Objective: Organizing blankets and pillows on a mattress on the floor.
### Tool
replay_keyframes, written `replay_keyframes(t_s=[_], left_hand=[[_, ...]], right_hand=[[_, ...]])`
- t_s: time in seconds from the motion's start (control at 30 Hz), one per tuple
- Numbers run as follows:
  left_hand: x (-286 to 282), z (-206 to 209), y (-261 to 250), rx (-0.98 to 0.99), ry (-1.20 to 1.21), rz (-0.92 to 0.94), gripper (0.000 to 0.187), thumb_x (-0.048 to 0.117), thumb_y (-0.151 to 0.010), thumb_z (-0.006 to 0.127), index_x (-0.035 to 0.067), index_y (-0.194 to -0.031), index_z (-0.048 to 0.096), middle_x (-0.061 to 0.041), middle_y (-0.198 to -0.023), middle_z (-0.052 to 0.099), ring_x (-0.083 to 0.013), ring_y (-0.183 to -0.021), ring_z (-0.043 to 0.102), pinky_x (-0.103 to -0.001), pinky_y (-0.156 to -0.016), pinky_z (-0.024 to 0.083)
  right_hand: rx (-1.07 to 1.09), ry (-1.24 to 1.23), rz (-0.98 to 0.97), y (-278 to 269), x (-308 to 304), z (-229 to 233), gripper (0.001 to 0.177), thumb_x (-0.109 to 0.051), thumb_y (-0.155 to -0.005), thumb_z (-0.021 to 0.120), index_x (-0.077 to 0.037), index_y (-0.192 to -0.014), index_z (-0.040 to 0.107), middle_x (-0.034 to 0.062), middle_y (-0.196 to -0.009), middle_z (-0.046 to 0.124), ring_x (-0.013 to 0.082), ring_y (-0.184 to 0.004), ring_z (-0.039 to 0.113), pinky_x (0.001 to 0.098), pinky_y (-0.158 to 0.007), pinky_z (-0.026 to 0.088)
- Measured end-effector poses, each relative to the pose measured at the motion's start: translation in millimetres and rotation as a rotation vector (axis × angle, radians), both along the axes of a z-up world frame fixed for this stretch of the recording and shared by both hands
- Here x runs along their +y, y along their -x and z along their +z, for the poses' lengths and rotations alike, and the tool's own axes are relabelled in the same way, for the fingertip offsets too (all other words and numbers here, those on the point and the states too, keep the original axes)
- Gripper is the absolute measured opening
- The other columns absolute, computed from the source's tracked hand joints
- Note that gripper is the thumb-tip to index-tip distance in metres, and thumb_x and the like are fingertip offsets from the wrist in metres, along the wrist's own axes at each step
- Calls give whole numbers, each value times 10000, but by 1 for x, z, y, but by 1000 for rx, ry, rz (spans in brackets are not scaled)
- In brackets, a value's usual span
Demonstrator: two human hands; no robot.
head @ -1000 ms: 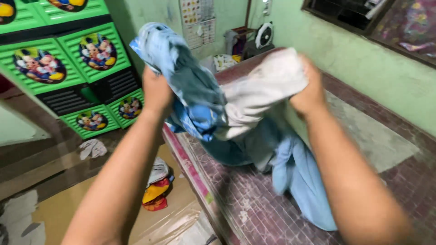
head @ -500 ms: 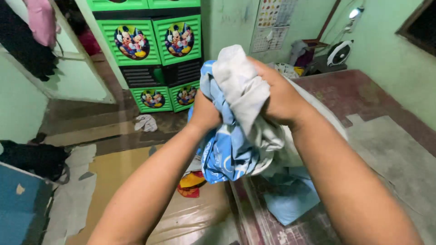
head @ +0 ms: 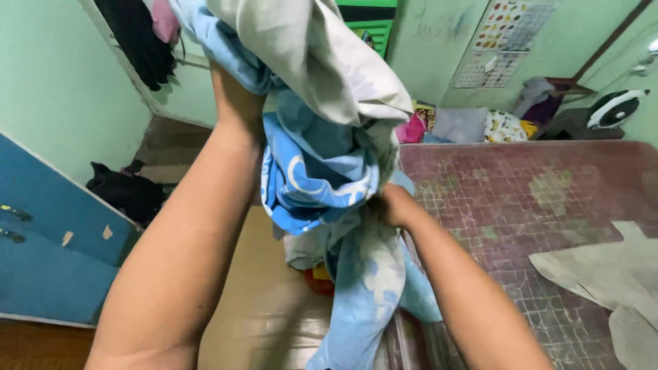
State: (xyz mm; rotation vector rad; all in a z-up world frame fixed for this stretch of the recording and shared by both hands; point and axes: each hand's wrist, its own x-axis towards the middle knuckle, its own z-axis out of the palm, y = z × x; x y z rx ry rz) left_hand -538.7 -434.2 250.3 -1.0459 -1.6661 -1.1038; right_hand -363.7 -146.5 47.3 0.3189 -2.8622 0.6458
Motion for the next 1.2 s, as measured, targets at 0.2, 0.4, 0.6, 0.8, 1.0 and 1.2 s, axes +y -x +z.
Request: replay_keyframes(t_s=[0.2,0.4,0.6,0.8,1.0,1.2], left_hand=[[-56,-64,11,206,275,564,382,120,-1056,677,103,-1427,584,-67,-1429,644,-258,-1327,613,-373,-1119,491],[-55,-105,-23,-249,-128,-204,551,136,-940,735,-26,-1424,525,-175,-1454,586,-273,-1357,562,-366,-1172,413],[-27,-156,-37,-574,-129,-267,560,175,-930,741,17,-1439,572,-159,-1399,704,-315,-1300,678,-412,-1136,512],[-1,-219,-25,-756,684,400,1064,339,-691,900,47,-1516,296,-303,-1600,309,-470,-1333,446,-478,-1061,430],[56,-221,-34,-927,1087,312,926,527,-843,775,173,-1571,324,-156,-1622,318,-364,-1472,360,-525,-1149,348],[141,-189,-63,-742,1069,26,781,494,-853,730,123,-1488,464,-158,-1562,442,-363,-1408,460,-482,-1117,425]], right_hand=[[107,537,-300,48,-7,40,319,-60,-861,523,-70,-1080,755,135,-977,786,246,-897,738,391,-822,557],[174,645,-332,65,-34,39,270,-91,-929,535,-43,-1121,719,69,-994,772,163,-915,707,326,-816,541],[-36,1033,-177,53,-51,1,705,-5,-854,559,-105,-1533,403,109,-1349,658,183,-1106,635,279,-930,493],[-53,465,-290,10,-37,-17,764,-162,-859,717,-74,-1543,388,208,-1523,505,299,-1400,500,335,-1130,388],[-13,374,-495,-46,12,-44,727,-241,-849,727,-67,-1506,469,210,-1539,497,333,-1436,474,376,-1183,366],[6,309,-706,-103,55,-45,720,-284,-844,725,-58,-1483,479,209,-1548,468,336,-1451,431,391,-1183,344]])
